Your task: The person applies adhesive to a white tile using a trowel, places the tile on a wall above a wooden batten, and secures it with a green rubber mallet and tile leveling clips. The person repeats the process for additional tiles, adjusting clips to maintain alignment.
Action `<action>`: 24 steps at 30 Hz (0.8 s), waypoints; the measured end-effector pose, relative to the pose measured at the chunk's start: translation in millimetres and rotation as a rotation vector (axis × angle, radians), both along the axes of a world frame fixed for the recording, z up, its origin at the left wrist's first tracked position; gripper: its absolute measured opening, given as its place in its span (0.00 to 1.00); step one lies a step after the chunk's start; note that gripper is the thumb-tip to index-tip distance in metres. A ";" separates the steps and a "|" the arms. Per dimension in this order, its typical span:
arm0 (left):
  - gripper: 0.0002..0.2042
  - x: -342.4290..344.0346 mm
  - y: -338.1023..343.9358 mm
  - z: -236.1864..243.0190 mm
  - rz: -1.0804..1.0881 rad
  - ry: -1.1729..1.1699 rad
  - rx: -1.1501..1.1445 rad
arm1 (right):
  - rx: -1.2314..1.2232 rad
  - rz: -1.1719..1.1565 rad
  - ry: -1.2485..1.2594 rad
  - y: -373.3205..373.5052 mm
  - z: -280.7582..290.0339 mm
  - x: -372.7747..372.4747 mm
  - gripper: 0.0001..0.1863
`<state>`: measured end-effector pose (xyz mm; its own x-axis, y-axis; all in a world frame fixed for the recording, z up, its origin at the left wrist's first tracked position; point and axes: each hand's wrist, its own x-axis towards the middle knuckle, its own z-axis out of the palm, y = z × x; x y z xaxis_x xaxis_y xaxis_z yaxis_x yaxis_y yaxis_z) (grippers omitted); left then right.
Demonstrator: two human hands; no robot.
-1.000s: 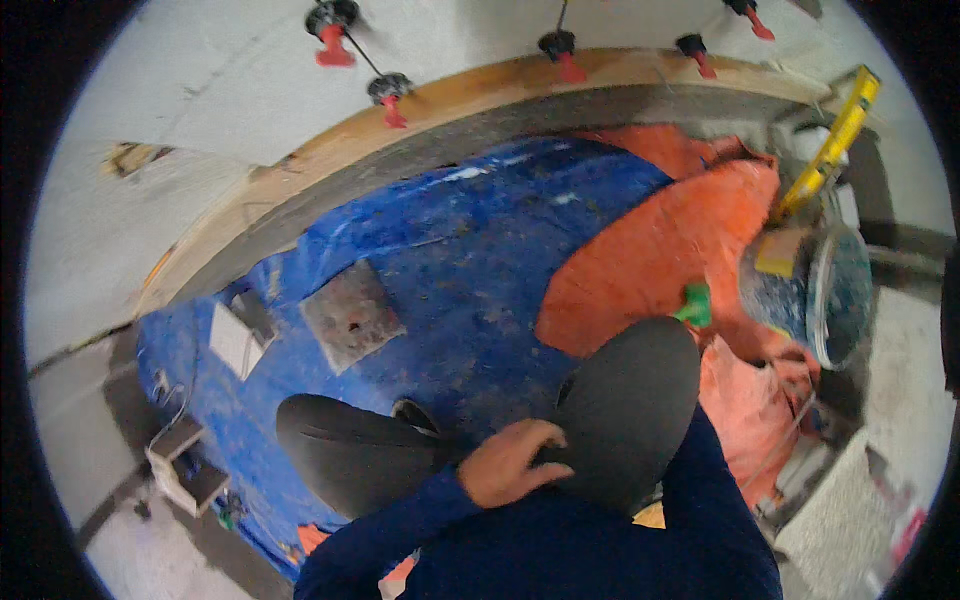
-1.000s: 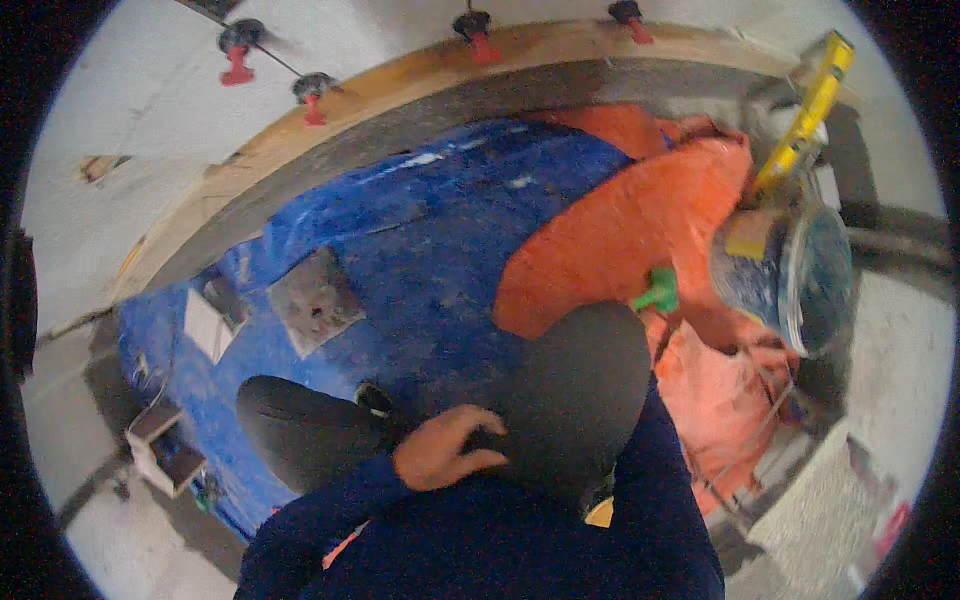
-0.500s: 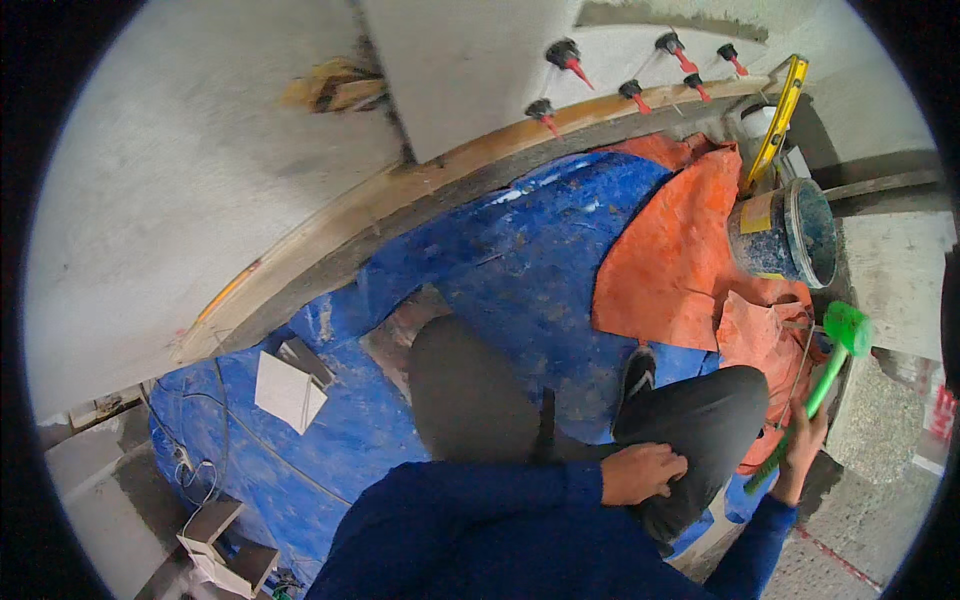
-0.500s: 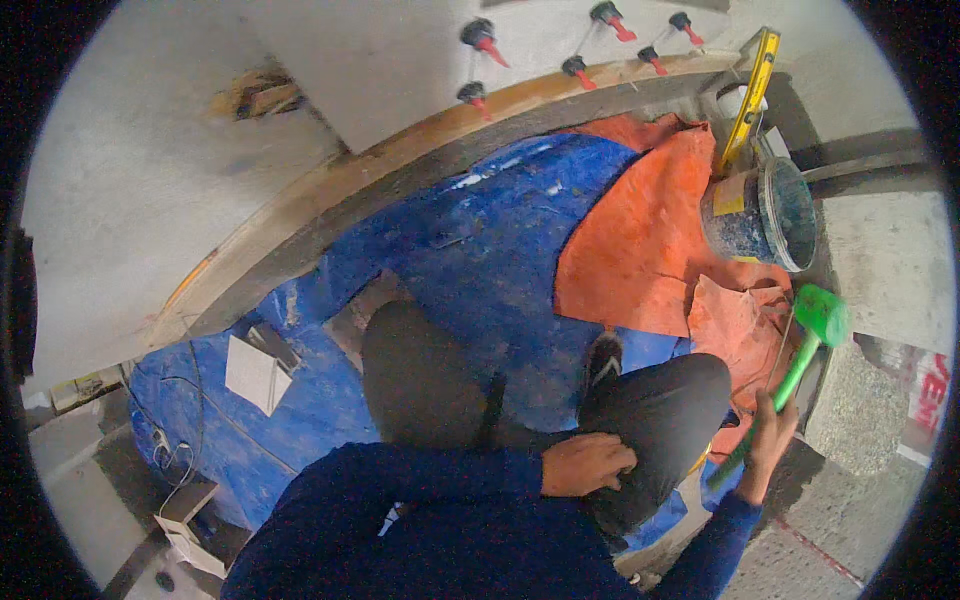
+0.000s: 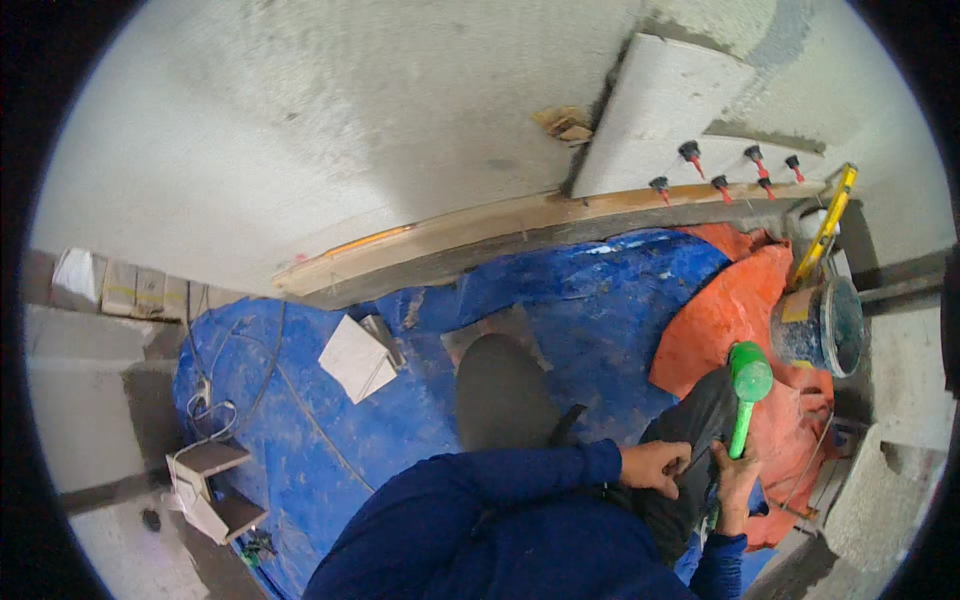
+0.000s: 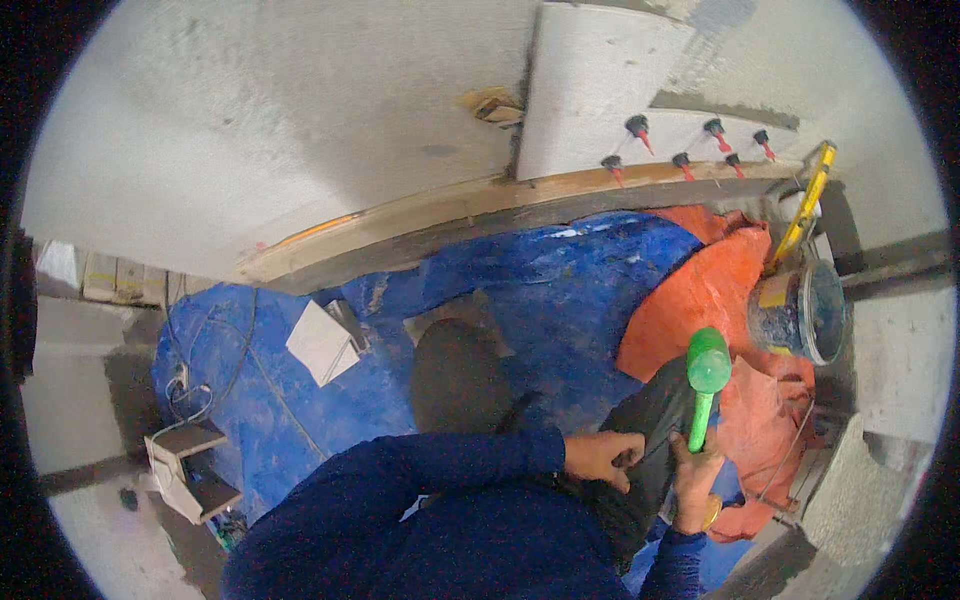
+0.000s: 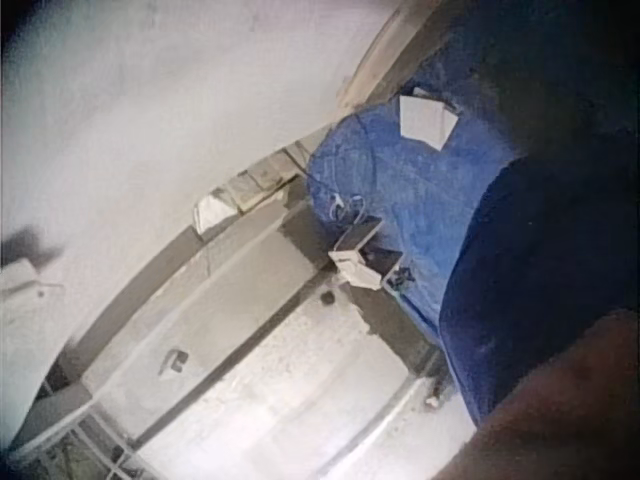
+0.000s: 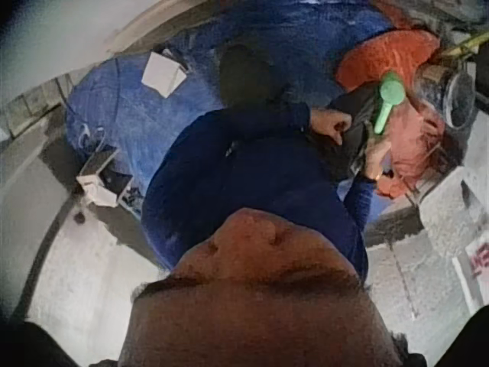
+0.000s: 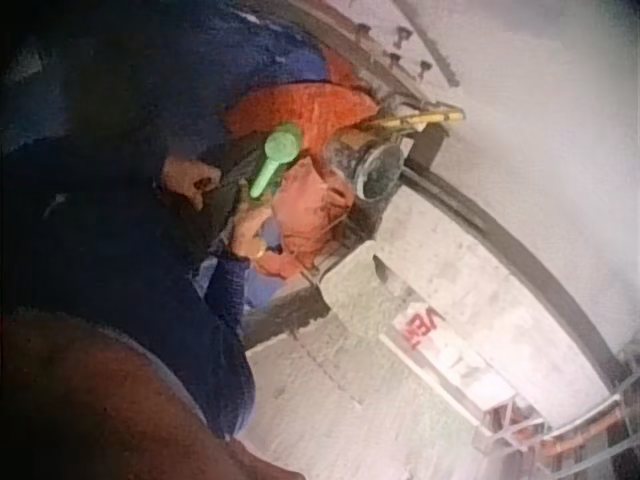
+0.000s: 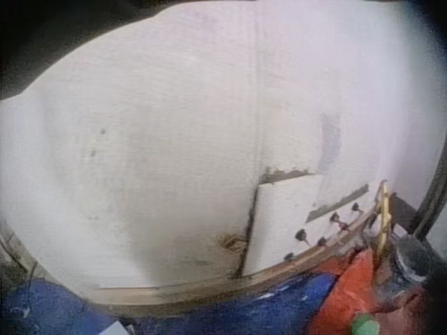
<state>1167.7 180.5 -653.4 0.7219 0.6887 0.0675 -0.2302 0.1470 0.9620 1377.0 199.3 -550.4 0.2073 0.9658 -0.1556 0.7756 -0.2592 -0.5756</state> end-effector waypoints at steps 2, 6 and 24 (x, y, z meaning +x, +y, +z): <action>0.23 -5.4 -11.4 7.3 -0.032 -0.093 0.018 | -0.023 0.122 0.019 -2.2 8.2 -9.5 0.12; 0.22 -38.6 -18.5 25.8 -0.143 -0.057 -0.120 | -0.192 0.219 0.023 -27.9 45.7 -5.5 0.10; 0.06 -308.9 -16.9 -302.8 1.177 1.385 0.017 | 0.184 1.134 -0.190 178.7 1.4 -117.0 0.18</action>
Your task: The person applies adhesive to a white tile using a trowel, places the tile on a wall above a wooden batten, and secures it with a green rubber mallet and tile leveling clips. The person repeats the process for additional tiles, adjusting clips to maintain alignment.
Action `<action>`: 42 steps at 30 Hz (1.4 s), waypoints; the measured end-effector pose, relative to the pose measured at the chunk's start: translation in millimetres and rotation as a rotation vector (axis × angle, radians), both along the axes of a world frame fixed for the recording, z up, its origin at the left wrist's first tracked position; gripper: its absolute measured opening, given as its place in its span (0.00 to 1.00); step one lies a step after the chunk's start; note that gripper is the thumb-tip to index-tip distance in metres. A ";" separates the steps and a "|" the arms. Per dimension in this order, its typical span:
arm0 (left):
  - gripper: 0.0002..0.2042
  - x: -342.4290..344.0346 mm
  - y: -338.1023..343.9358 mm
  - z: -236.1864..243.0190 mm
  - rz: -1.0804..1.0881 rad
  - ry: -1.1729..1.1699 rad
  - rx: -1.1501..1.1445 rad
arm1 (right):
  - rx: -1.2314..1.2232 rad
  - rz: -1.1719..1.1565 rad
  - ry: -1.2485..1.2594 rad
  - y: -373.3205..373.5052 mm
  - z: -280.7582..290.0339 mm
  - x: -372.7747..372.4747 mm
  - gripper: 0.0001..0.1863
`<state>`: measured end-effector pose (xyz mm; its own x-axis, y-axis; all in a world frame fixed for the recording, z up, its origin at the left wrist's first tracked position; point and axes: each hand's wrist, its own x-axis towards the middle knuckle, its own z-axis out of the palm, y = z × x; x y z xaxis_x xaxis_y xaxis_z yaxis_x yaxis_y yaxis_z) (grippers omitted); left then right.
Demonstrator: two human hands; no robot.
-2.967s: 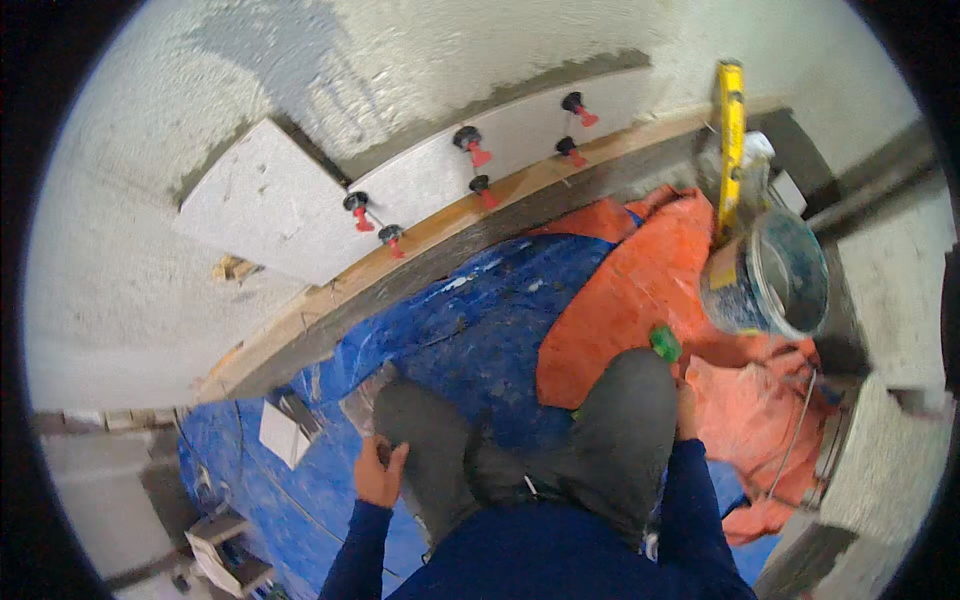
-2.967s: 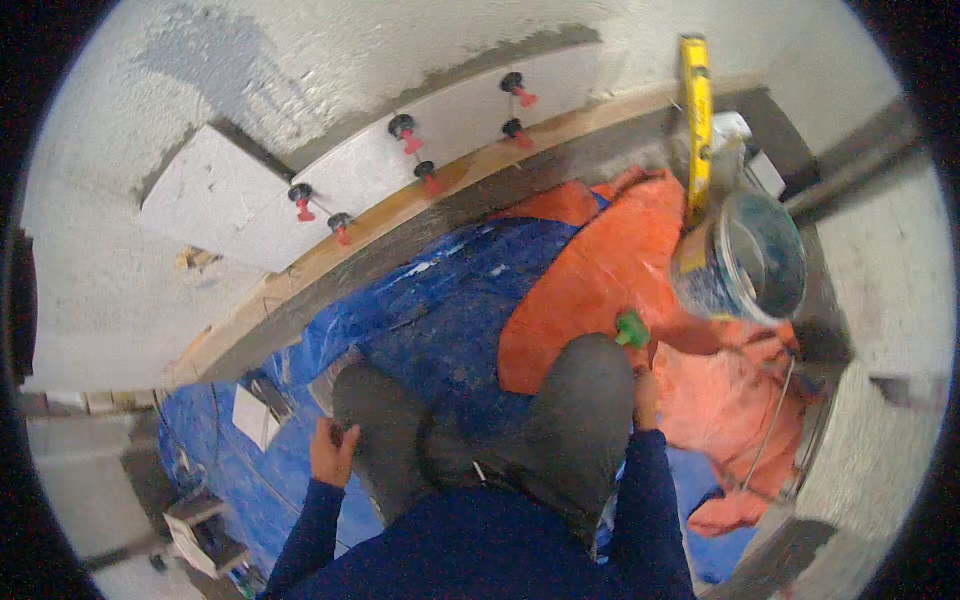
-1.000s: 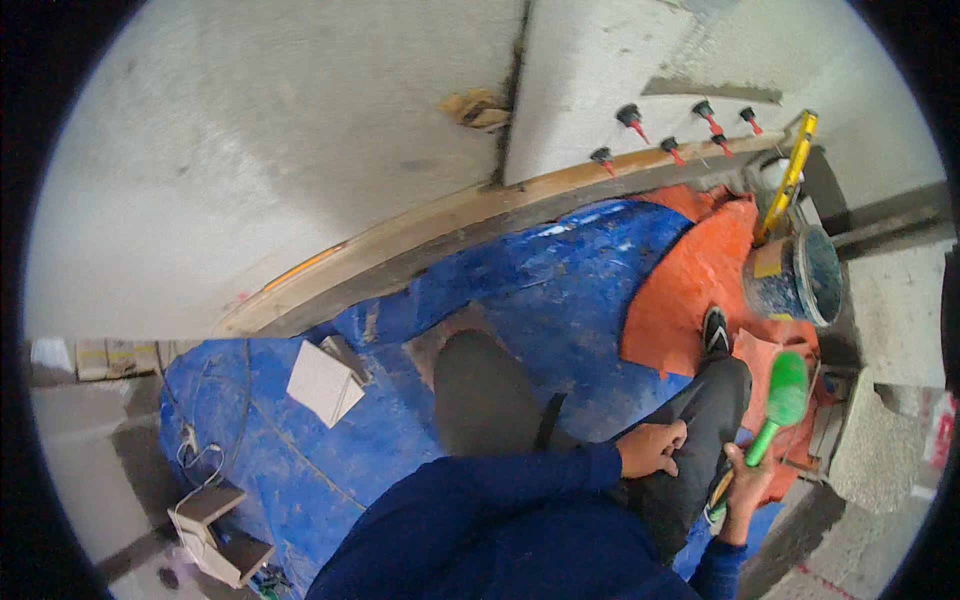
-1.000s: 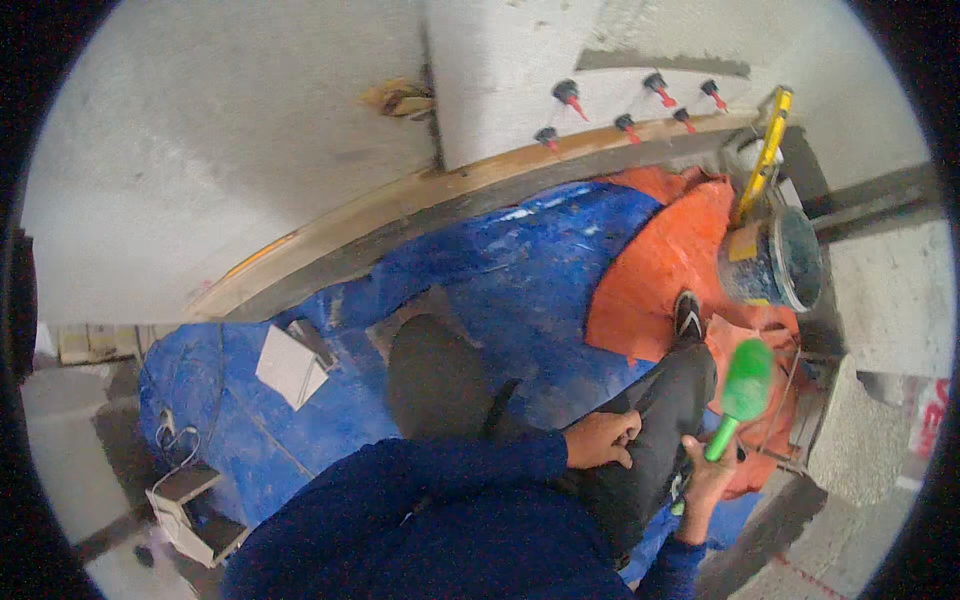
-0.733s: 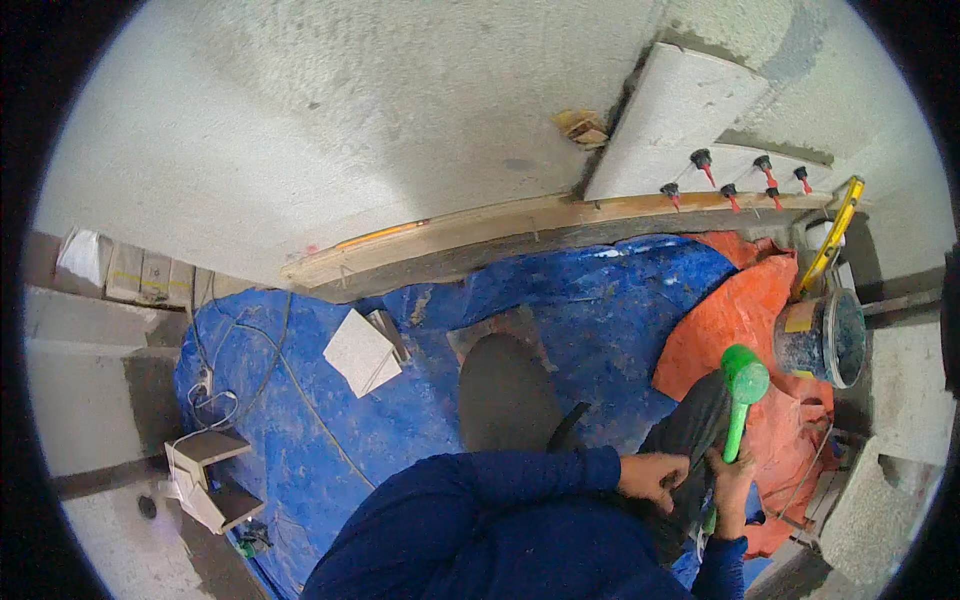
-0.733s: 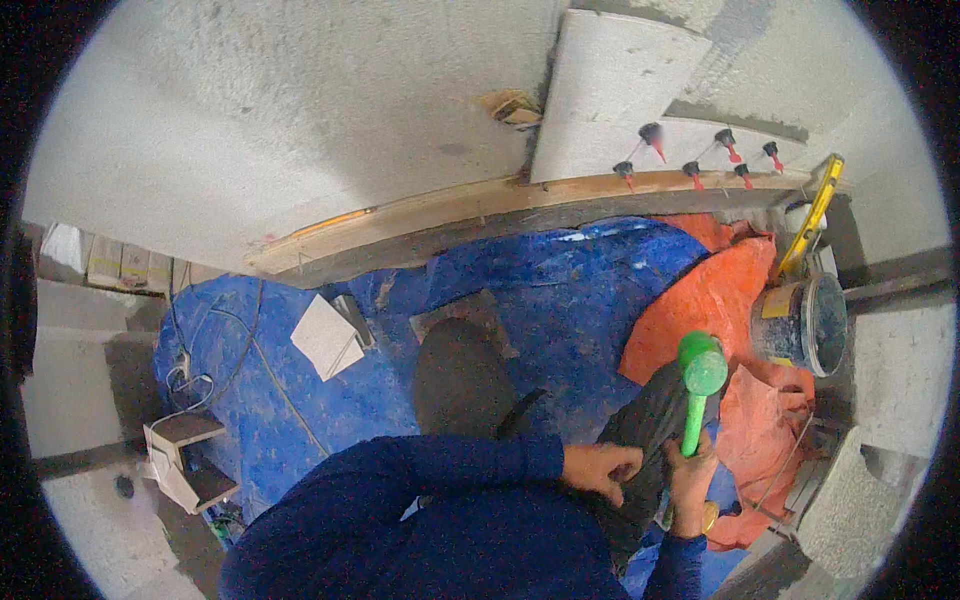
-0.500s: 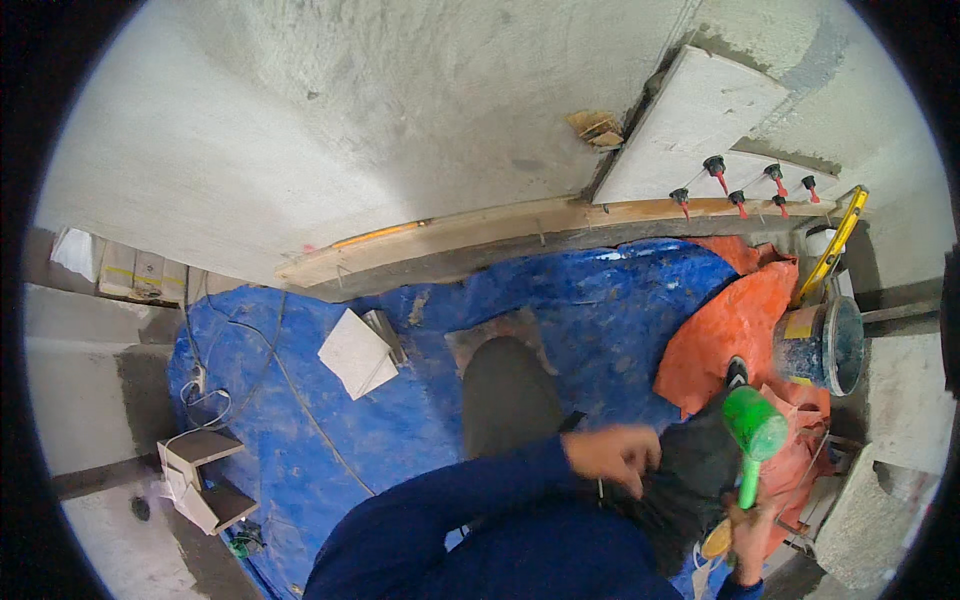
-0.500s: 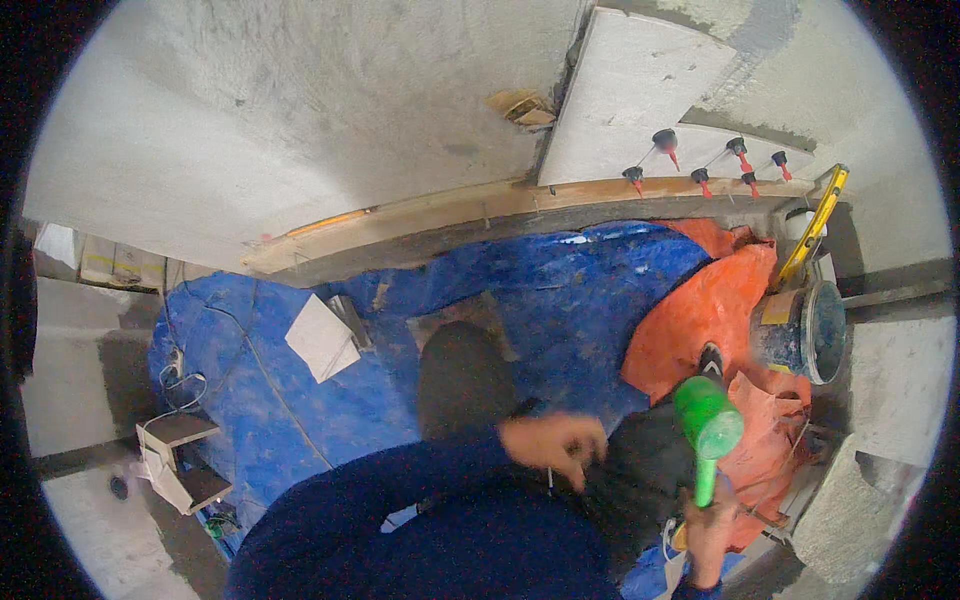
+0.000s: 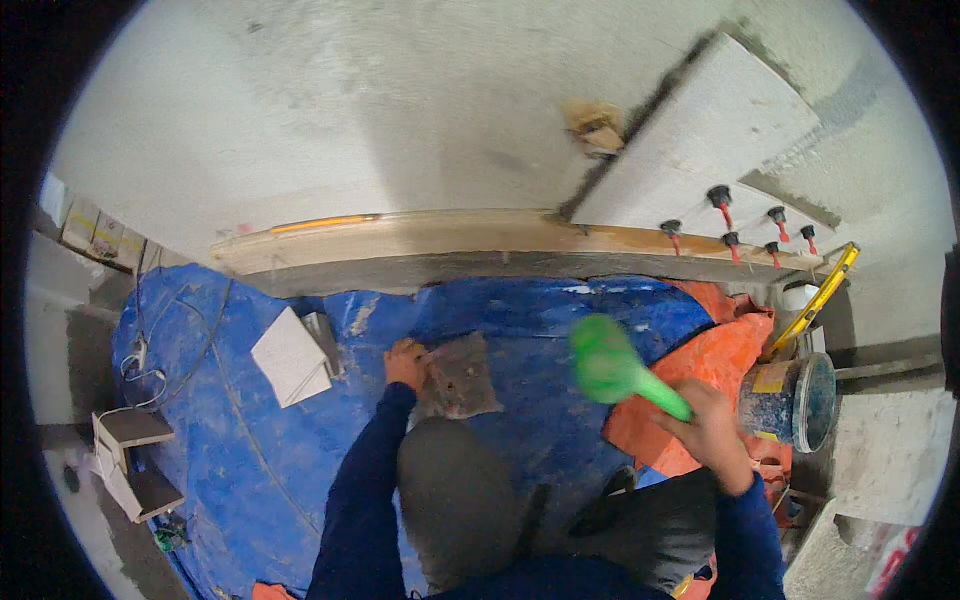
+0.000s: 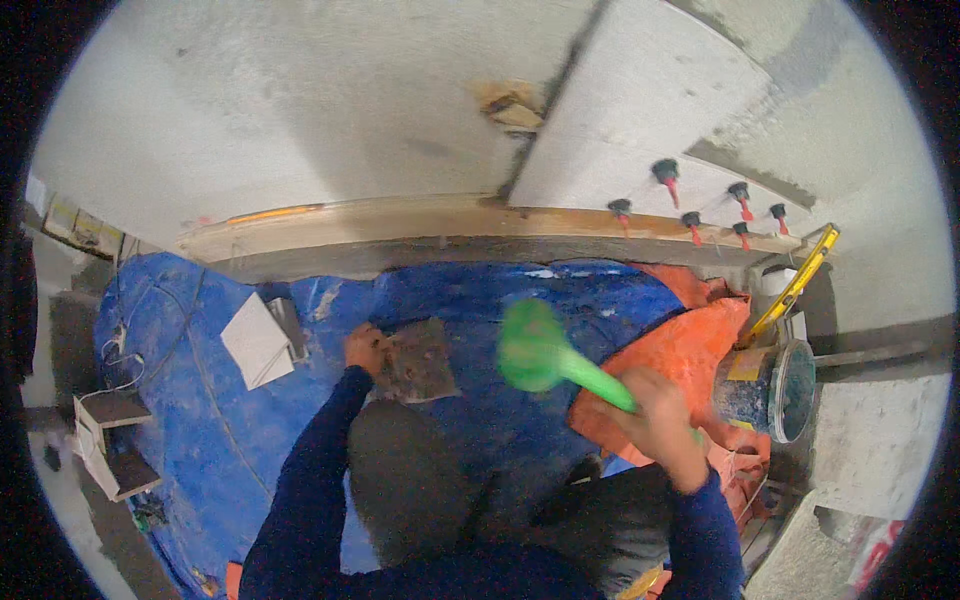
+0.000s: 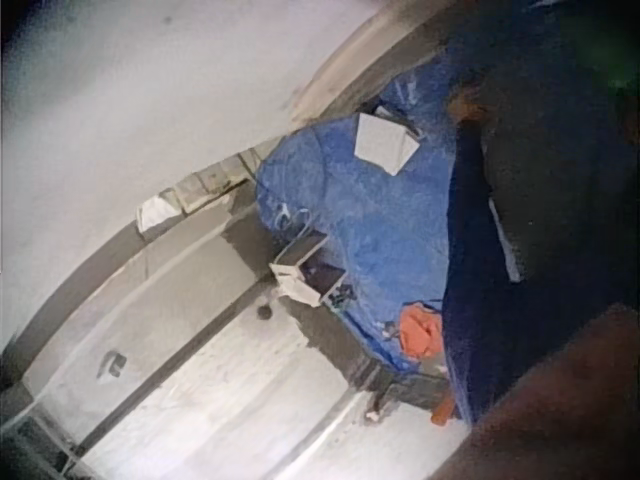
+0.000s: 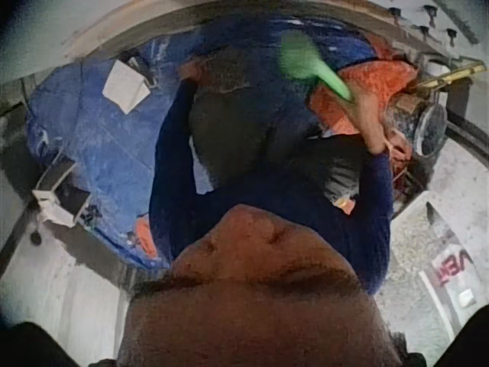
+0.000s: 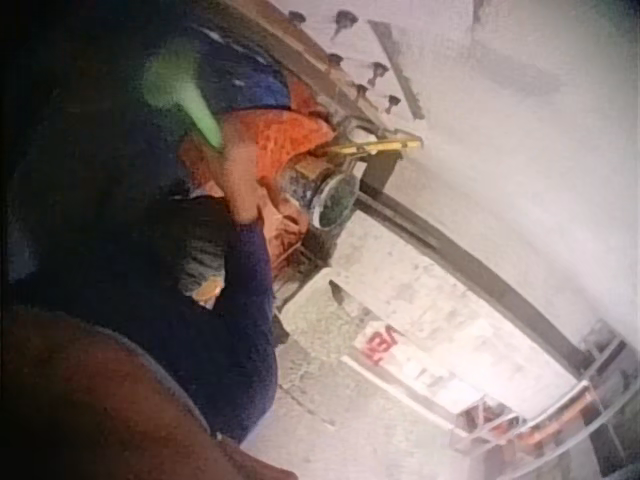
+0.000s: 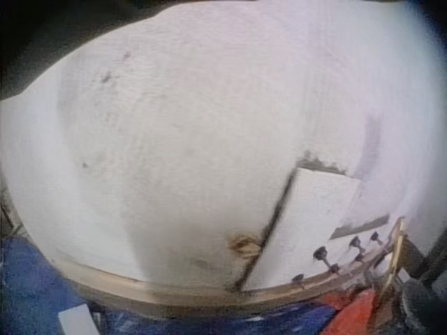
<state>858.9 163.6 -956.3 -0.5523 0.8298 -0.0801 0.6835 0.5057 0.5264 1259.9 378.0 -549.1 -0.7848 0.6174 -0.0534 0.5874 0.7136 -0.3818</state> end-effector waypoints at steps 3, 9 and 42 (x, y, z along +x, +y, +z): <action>0.03 -23.8 -3.4 26.7 0.044 0.012 0.291 | -0.006 0.225 -0.006 31.2 -46.6 -21.2 0.16; 0.08 -74.9 10.6 113.5 0.154 0.268 0.217 | 0.044 0.404 0.296 46.1 -88.7 -42.4 0.15; 0.32 158.8 273.3 371.4 0.035 0.819 0.757 | 0.508 0.027 0.804 150.6 -4.7 -1.9 0.21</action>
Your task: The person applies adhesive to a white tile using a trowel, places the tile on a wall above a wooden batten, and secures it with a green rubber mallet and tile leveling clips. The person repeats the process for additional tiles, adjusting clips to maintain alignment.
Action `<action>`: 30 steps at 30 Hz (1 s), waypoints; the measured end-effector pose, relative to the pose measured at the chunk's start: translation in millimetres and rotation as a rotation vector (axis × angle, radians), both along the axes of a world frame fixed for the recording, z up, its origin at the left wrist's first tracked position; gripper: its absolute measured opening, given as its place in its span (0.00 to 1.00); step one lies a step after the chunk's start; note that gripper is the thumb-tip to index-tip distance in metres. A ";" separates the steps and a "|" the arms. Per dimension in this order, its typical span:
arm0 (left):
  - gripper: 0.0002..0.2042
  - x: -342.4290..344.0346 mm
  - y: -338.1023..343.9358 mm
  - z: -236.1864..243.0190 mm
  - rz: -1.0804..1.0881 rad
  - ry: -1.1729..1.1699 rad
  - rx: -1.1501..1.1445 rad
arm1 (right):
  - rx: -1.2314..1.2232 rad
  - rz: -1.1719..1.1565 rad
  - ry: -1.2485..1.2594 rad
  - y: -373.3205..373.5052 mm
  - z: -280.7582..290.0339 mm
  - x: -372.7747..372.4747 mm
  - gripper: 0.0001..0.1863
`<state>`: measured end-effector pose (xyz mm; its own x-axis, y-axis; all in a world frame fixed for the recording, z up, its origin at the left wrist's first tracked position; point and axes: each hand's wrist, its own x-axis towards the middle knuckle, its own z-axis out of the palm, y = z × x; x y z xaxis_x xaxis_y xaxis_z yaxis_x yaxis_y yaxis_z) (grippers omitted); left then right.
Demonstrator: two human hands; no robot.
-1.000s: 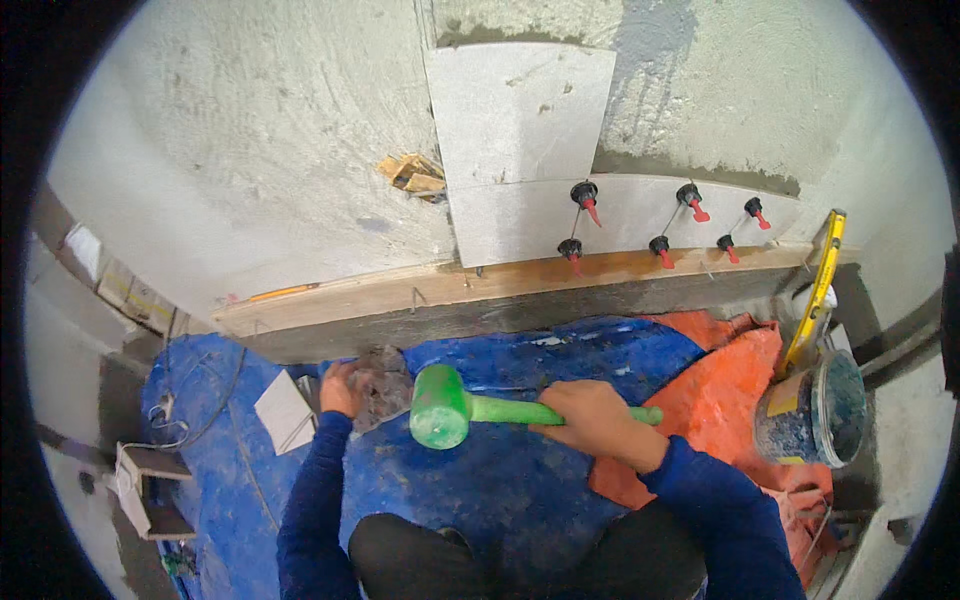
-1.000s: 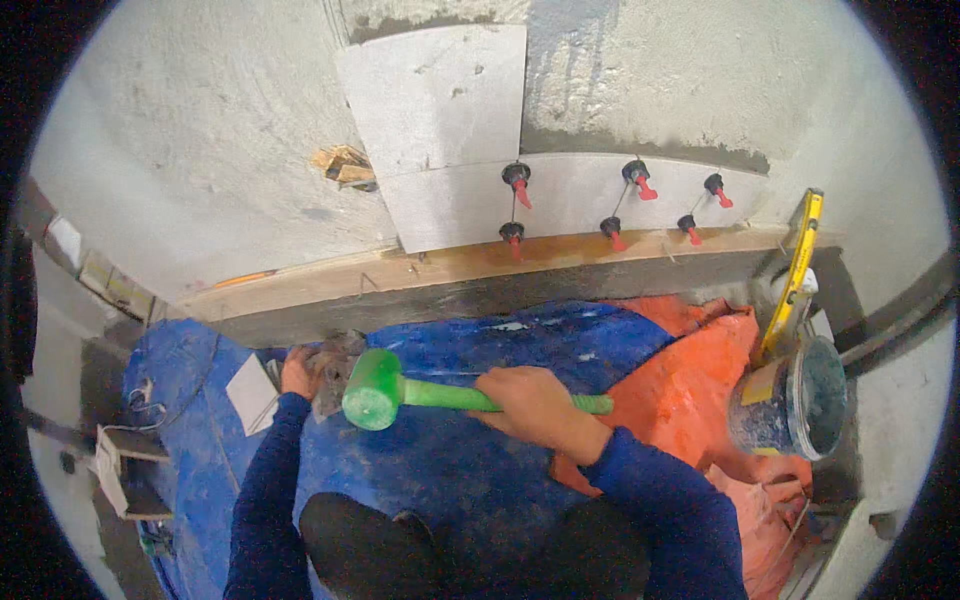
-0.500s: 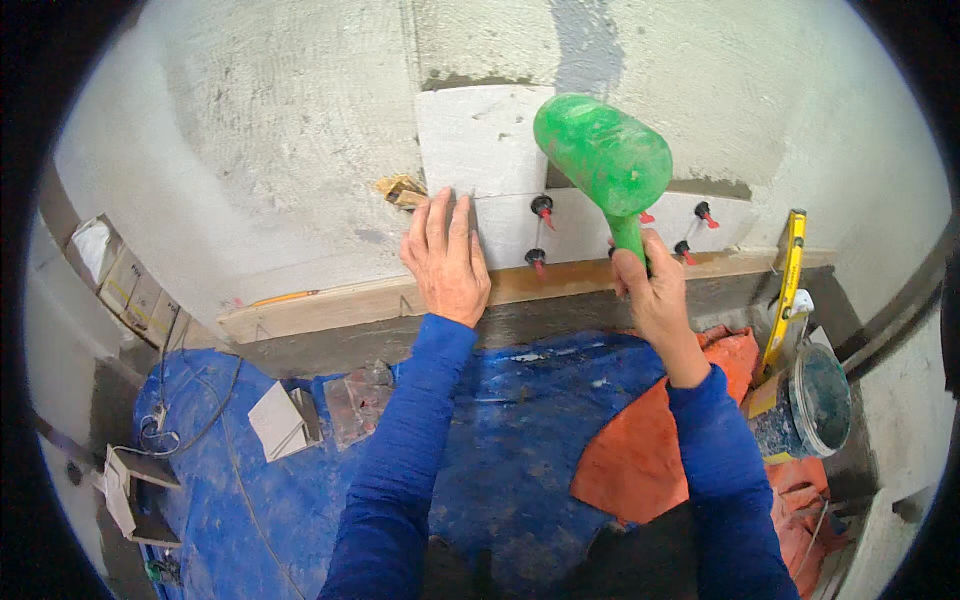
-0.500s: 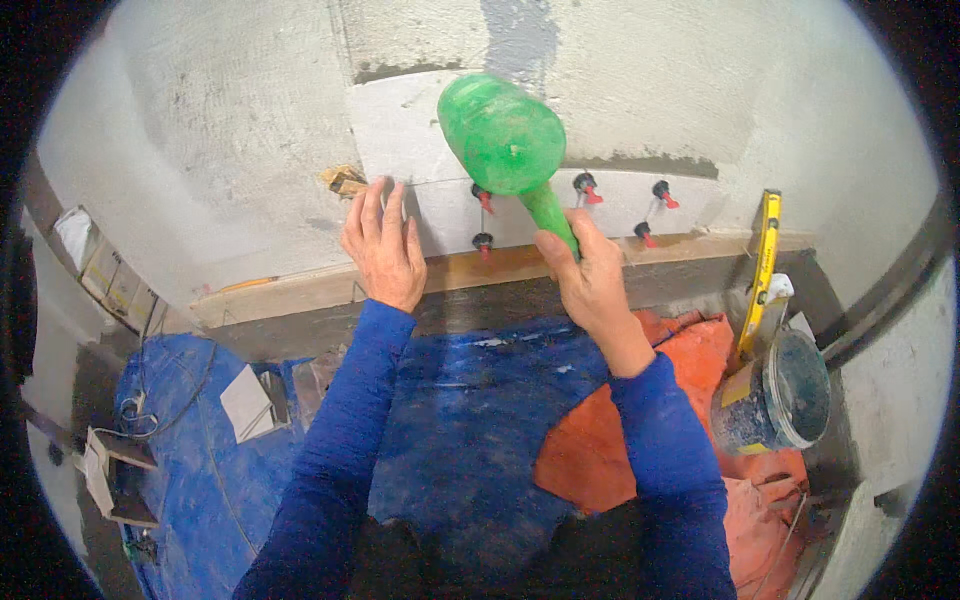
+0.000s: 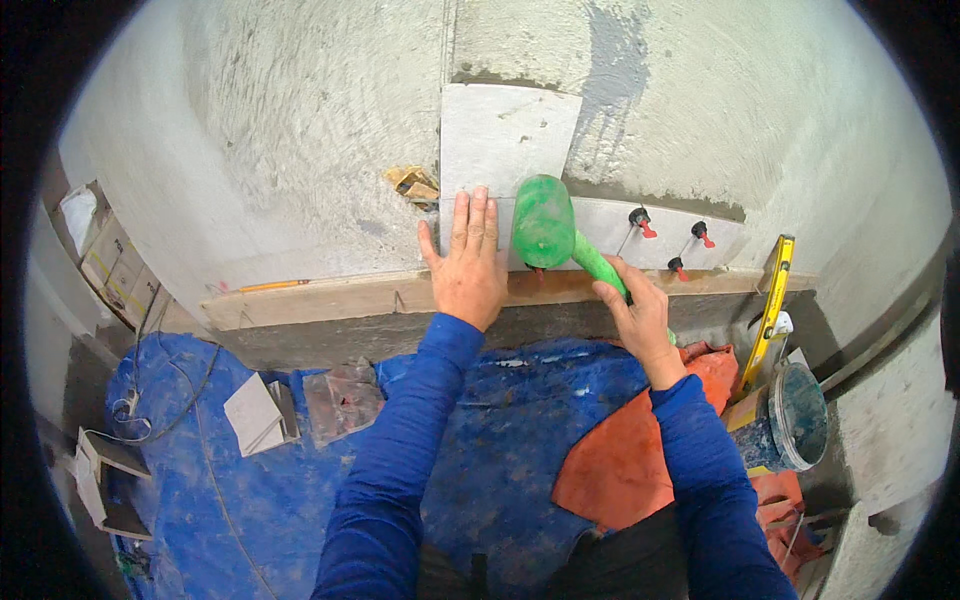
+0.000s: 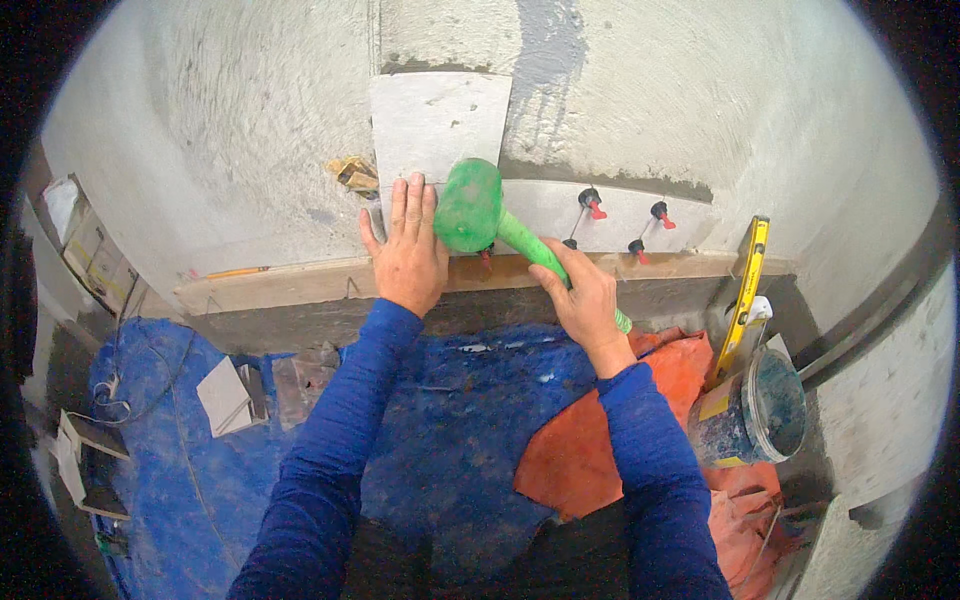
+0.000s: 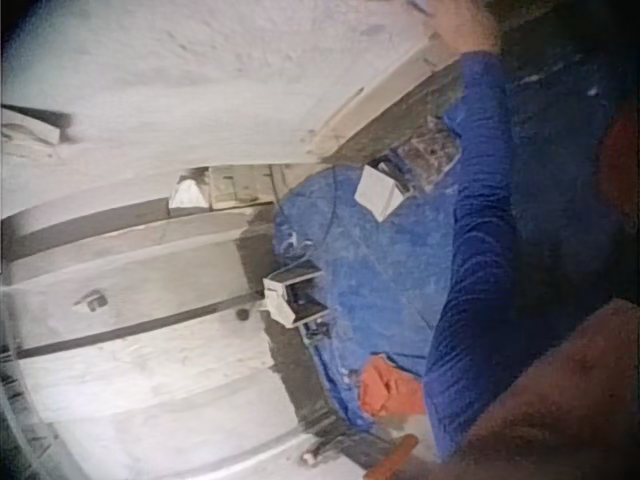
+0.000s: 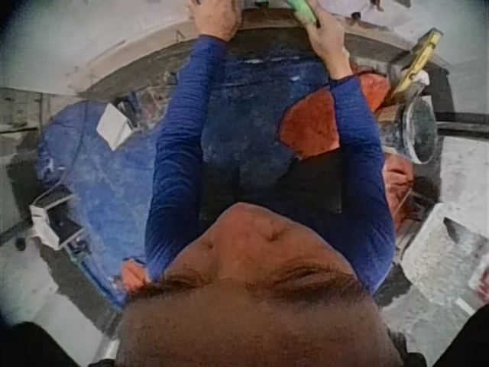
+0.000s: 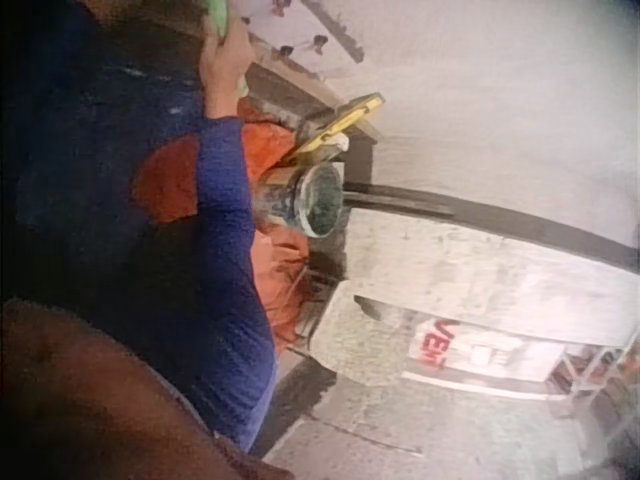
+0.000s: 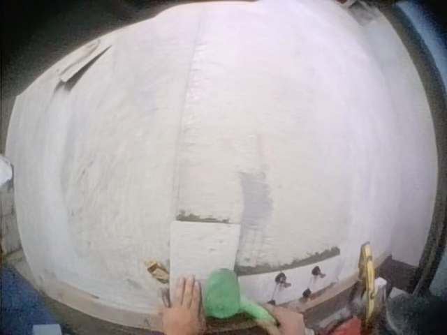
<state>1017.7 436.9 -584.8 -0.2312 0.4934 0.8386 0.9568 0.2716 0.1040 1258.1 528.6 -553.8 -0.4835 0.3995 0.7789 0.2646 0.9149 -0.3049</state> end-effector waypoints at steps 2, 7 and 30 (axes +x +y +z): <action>0.32 -0.1 2.9 -1.4 -0.017 -0.030 0.004 | 0.020 -0.027 -0.062 -0.4 0.9 -1.5 0.21; 0.32 -0.6 7.4 -4.8 0.015 -0.007 0.035 | 0.055 -0.019 -0.088 -1.8 1.5 -8.9 0.21; 0.33 6.5 6.4 48.2 0.016 -0.002 -0.002 | -0.380 0.005 0.218 11.0 39.1 -17.1 0.23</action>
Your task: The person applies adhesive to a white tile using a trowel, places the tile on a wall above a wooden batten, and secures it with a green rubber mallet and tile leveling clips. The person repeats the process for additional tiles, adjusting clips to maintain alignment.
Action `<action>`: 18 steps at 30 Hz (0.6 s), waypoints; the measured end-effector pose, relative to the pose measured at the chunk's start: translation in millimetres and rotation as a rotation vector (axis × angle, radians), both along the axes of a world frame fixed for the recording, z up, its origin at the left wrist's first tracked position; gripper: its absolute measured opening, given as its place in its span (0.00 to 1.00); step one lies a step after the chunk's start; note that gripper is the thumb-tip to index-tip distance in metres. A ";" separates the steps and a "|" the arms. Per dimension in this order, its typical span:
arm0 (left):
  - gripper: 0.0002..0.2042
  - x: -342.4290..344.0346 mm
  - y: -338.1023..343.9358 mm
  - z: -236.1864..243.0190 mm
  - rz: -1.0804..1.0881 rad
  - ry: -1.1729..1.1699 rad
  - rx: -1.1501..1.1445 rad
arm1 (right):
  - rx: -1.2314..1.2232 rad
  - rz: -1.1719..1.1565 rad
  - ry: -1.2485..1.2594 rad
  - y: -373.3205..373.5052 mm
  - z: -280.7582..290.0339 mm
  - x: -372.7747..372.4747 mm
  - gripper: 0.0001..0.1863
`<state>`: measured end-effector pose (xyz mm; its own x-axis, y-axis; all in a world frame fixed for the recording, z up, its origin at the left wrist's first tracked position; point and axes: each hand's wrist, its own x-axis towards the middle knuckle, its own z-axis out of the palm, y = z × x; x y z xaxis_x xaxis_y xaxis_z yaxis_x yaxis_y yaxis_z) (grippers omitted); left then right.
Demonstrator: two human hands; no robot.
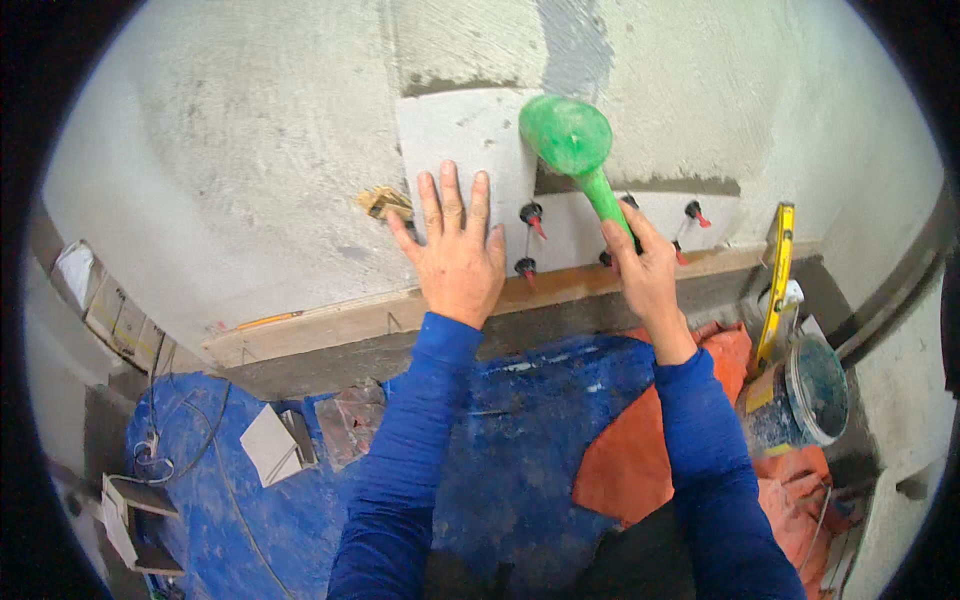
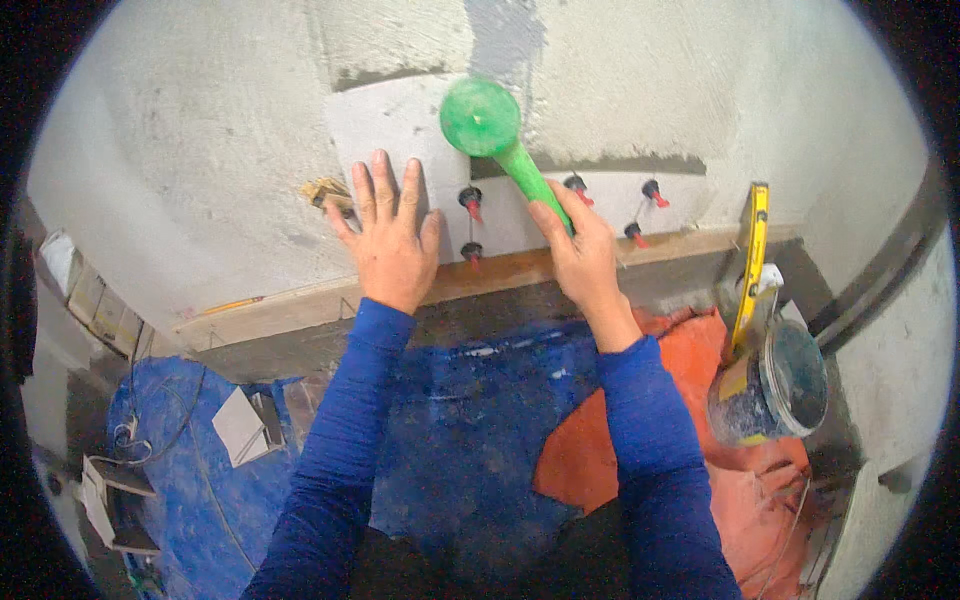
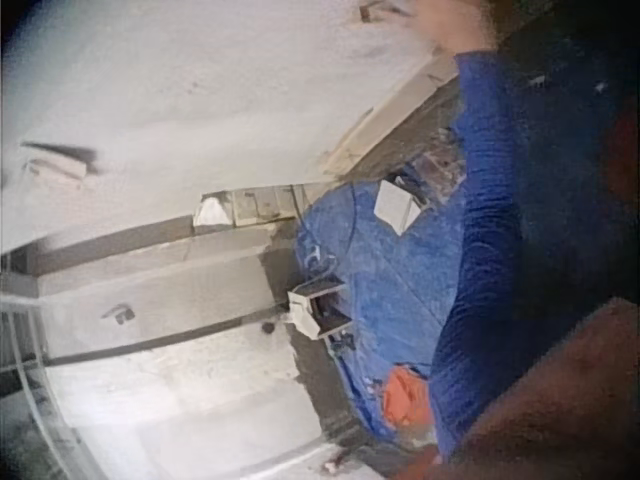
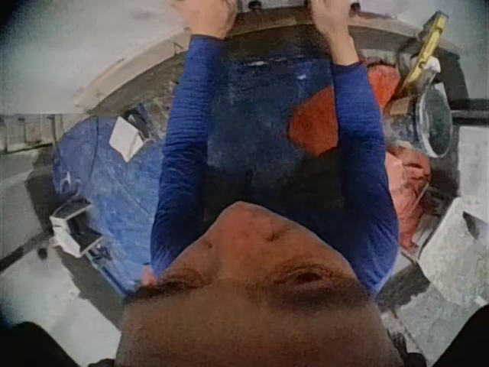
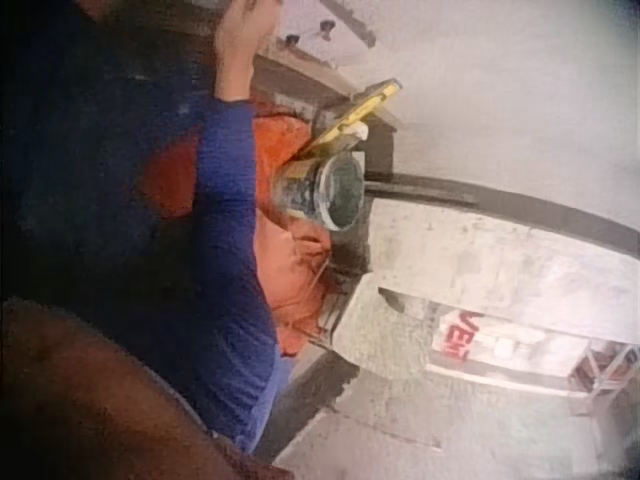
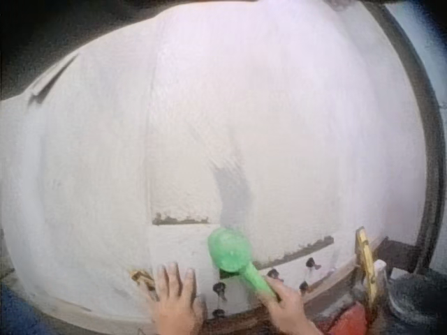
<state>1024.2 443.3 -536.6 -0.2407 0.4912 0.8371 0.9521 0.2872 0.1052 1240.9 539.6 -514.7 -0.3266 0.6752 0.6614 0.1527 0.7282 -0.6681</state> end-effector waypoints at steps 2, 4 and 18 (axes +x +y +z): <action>0.33 0.8 0.2 7.1 0.010 -0.002 0.027 | 0.004 0.025 0.031 -3.5 -0.3 -6.3 0.23; 0.35 3.7 0.6 10.4 0.048 -0.003 0.021 | -0.005 0.037 0.058 -6.6 -2.8 -12.0 0.23; 0.36 8.4 -0.2 11.8 0.014 -0.052 0.048 | 0.115 0.029 0.049 -10.4 -11.5 -35.2 0.24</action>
